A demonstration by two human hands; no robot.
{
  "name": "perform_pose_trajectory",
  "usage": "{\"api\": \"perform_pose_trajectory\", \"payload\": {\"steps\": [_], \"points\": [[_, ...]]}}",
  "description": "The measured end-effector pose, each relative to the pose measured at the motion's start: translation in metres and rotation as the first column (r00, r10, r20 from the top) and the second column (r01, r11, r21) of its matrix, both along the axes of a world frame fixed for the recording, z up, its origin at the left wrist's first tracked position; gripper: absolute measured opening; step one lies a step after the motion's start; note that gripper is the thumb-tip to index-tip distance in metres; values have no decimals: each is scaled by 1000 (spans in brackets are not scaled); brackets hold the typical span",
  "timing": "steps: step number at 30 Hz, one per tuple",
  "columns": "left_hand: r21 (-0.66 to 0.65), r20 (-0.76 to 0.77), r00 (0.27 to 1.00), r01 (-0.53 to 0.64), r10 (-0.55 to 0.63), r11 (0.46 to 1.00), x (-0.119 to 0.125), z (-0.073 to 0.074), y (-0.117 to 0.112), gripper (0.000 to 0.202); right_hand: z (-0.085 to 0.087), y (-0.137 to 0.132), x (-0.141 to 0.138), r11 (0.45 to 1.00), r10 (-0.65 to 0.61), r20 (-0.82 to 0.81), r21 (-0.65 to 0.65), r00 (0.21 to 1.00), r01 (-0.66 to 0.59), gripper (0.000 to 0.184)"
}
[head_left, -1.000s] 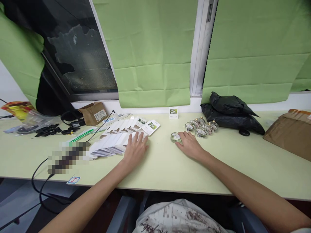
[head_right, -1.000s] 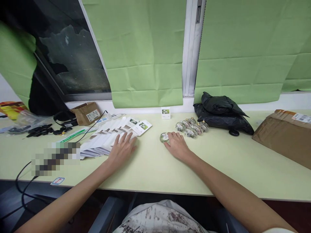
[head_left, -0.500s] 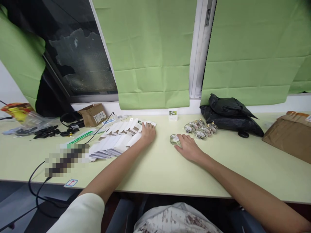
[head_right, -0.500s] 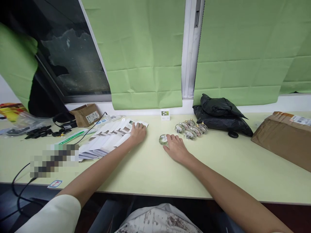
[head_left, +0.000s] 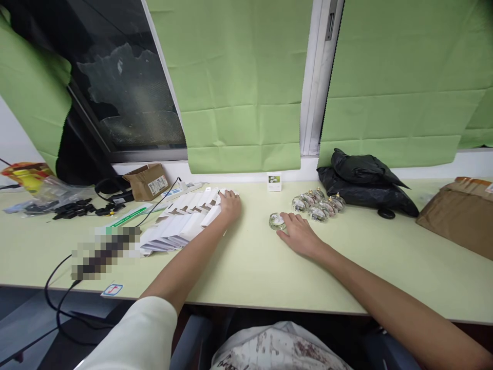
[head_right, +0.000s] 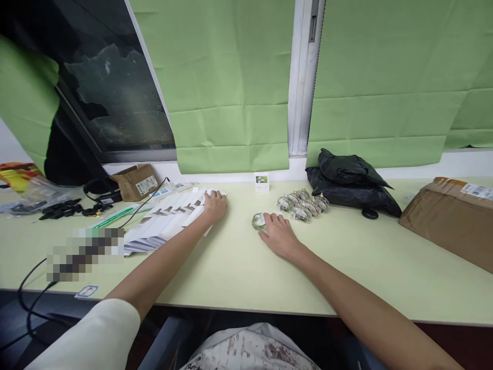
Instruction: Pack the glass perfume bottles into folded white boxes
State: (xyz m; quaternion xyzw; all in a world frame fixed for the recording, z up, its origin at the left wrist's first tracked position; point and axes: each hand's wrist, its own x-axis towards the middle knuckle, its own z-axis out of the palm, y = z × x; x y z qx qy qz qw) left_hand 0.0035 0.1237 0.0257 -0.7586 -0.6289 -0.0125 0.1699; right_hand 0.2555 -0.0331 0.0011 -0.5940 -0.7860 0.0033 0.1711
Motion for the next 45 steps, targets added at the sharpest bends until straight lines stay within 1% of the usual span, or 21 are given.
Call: {"api": "perform_pose_trajectory", "payload": {"steps": [2,4,6,9,12,14,18,22,27,31,34,40,45], "points": [[-2,2,1000,14,-14,1000,1,4,-6,54,0,0,0,1000,2,2,-3,1000,-2,49],[8,3,1000,28,-28,1000,0,7,-19,54,1,0,0,1000,1,1,-9,1000,-1,48],[52,7,1000,23,-23,998,-4,9,-39,53,1,0,0,1000,2,-1,-11,1000,-2,48],[187,1,1000,-27,27,982,-17,9,-78,61,1,-1,0,1000,4,4,-8,1000,-4,48],[204,-40,995,-84,94,975,-33,9,-111,72,1,0,0,1000,-3,8,-15,1000,3,47],[196,-66,992,-97,112,976,-41,9,-123,77,1,0,0,1000,-3,9,-22,1000,3,46],[179,-85,990,-98,115,979,-48,10,-129,73,0,1,0,1000,-1,14,-22,1000,1,46],[188,-83,992,-82,99,979,-46,13,-132,69,-1,1,1,1000,3,11,-10,1000,-3,46],[177,-131,987,-69,93,982,-41,17,-152,69,-1,1,1,1000,5,17,-7,1000,-5,46],[211,-175,983,-25,63,977,-45,15,-165,68,-1,1,1,1000,8,18,-5,1000,-8,47],[247,-168,984,-21,65,969,-52,12,-165,67,-1,1,1,1000,8,17,-5,1000,-8,47],[271,-64,996,-45,65,961,-64,9,-160,67,-1,1,1,1000,3,27,-11,1000,-2,47],[307,-35,998,-39,52,951,-69,0,-156,69,1,1,1,1000,5,19,-16,1000,-5,47]]}}
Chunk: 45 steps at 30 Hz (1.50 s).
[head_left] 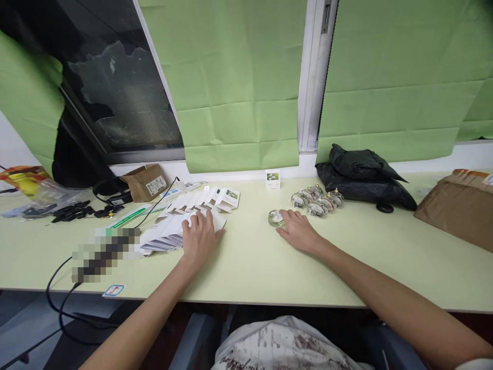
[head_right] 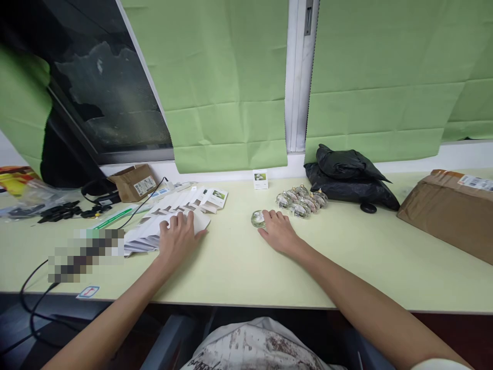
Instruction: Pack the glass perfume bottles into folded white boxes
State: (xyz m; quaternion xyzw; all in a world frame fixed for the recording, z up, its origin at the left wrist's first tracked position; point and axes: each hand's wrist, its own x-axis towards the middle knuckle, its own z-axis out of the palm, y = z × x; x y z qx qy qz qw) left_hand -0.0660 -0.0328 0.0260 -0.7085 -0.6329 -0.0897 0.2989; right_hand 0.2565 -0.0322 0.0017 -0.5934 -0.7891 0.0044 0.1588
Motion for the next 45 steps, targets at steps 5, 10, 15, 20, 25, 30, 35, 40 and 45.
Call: {"api": "perform_pose_trajectory", "payload": {"steps": [5,10,15,20,25,30,35,40,45], "points": [[112,1,998,63,-63,992,7,-1,7,66,1,2,4,999,8,-8,-31,1000,-8,48],[109,61,867,487,-495,867,43,14,9,44,2,8,17,999,51,-10,7,999,-51,41],[-54,333,660,727,-674,685,88,14,20,41,4,11,26,1000,-17,166,27,986,13,20],[-142,613,550,782,-567,606,101,7,37,53,12,6,20,999,-14,67,46,998,11,18],[-138,781,426,831,-457,539,96,-5,39,55,19,1,7,974,88,-193,224,977,-44,24],[-116,895,283,894,-345,432,99,-12,37,71,22,-4,2,949,257,-348,267,902,-168,34],[-120,922,243,920,-303,374,100,-5,33,54,21,-10,-1,930,360,-437,243,824,-278,38],[-99,924,246,893,-292,438,104,-7,27,46,19,-11,-4,941,327,-452,241,830,-239,32],[-115,911,288,865,-296,488,112,-15,24,47,21,-10,-4,948,293,-415,242,861,-205,25]]}}
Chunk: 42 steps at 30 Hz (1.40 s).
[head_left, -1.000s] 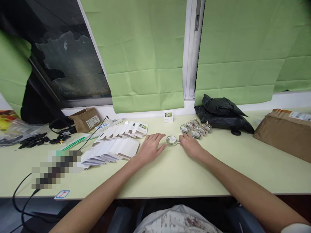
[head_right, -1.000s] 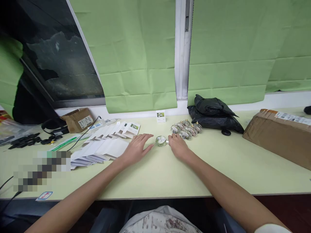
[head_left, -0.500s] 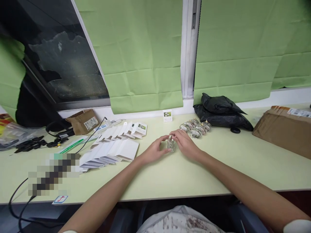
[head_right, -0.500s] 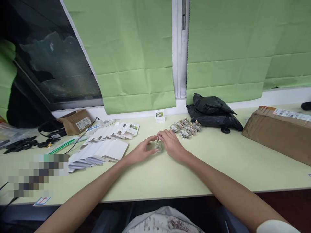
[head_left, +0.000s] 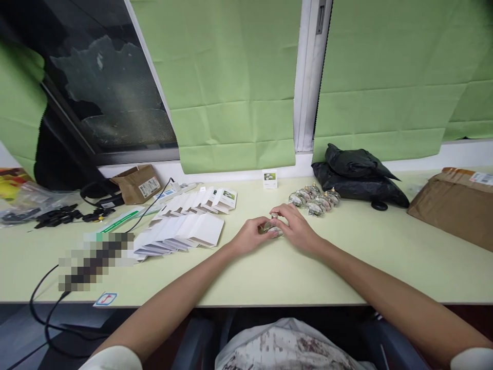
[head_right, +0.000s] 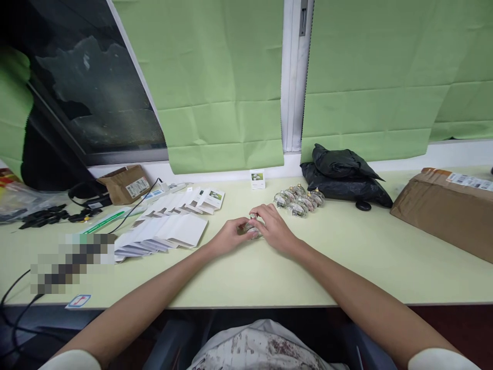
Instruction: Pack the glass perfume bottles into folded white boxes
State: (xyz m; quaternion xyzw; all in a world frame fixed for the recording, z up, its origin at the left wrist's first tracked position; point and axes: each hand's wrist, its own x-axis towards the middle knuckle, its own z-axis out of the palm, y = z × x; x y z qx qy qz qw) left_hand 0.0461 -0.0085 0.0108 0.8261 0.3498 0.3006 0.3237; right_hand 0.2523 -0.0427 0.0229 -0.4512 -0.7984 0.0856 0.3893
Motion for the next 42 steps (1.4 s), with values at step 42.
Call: {"api": "perform_pose_trajectory", "payload": {"steps": [42], "points": [[252,-153,988,14,25,967,-6,6,-8,39,2,-1,-7,992,-35,137,129,990,17,24]]}}
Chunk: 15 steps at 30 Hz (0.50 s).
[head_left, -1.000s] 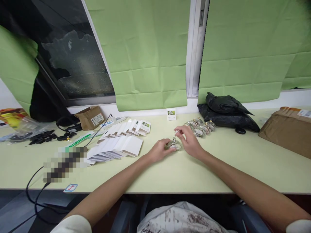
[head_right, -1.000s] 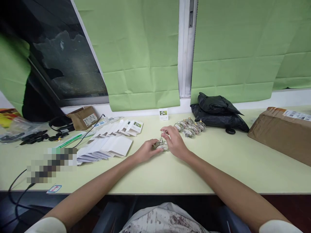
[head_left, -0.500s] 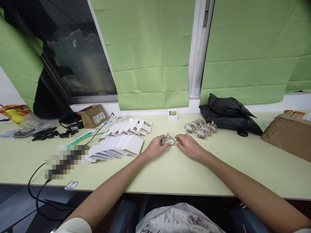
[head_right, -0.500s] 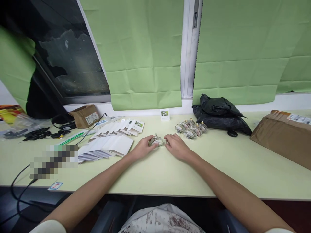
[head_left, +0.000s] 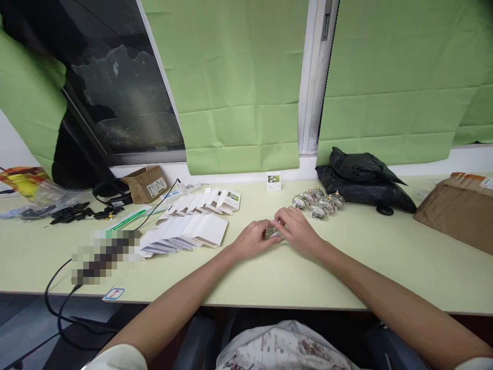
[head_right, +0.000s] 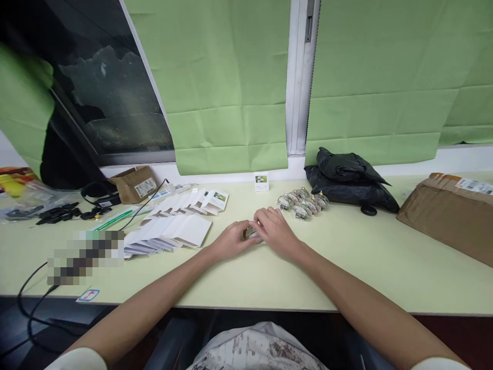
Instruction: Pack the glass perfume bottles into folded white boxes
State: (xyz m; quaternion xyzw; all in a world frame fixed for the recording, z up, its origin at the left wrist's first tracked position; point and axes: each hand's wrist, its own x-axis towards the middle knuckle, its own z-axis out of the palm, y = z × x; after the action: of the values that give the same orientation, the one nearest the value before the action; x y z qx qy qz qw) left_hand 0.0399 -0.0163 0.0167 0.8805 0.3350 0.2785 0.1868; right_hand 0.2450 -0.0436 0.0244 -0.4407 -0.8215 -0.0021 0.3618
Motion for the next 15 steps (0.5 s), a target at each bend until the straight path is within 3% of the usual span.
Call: {"api": "perform_pose_trajectory", "payload": {"steps": [7,15], "points": [[-119,73,997,4,4,993,1,-10,3,38,-3,4,-1,992,104,-169,-56,980,-115,13],[-113,79,996,48,-39,992,1,-11,6,38,-2,2,0,988,150,-177,-22,973,-156,16]]}}
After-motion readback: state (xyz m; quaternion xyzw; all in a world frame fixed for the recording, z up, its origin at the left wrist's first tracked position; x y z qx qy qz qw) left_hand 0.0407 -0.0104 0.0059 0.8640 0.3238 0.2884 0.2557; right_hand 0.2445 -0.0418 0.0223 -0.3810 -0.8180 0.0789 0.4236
